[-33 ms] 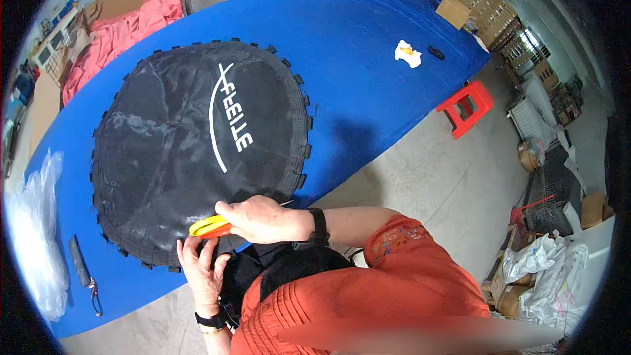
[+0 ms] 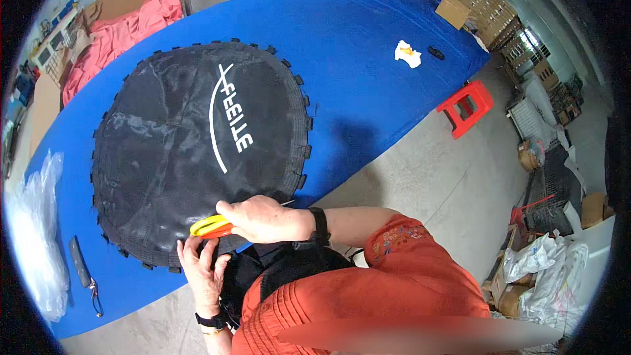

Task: Trimming the excess material from a circular mesh mat using scissors at a workbench.

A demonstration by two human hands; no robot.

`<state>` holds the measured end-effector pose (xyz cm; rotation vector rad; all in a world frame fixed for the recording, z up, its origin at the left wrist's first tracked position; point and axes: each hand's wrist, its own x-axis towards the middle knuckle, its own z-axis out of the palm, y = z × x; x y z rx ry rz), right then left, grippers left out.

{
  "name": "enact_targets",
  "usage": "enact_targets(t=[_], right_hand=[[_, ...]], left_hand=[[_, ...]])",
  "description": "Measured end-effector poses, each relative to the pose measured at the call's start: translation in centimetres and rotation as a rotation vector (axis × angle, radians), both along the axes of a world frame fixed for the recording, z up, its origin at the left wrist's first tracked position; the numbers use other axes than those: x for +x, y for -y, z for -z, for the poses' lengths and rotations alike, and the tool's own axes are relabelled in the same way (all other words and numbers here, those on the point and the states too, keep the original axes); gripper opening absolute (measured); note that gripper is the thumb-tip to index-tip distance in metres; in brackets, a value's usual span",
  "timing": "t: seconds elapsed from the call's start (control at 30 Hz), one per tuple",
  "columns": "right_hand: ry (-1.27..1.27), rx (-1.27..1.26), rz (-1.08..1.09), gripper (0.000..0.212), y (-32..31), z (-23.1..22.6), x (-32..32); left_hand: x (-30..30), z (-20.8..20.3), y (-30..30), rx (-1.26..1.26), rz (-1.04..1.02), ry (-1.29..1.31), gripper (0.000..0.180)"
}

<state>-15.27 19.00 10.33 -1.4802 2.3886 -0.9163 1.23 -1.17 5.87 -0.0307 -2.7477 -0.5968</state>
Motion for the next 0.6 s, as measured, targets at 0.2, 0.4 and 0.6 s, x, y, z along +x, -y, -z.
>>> enact_targets(t=[0.2, 0.4, 0.6], right_hand=[[0.026, 0.036, -0.004, 0.043, 0.35, -0.4, -0.06], [0.036, -0.01, -0.009, 0.047, 0.69, 0.11, 0.05], [0.038, 0.045, -0.002, 0.048, 0.53, -0.35, -0.05]], left_hand=[[0.31, 0.25, 0.09, 0.024, -0.018, -0.019, 0.06], [0.06, 0.19, -0.16, 0.045, -0.034, -0.024, 0.063], [0.04, 0.32, -0.04, 0.029, -0.021, -0.05, 0.062]])
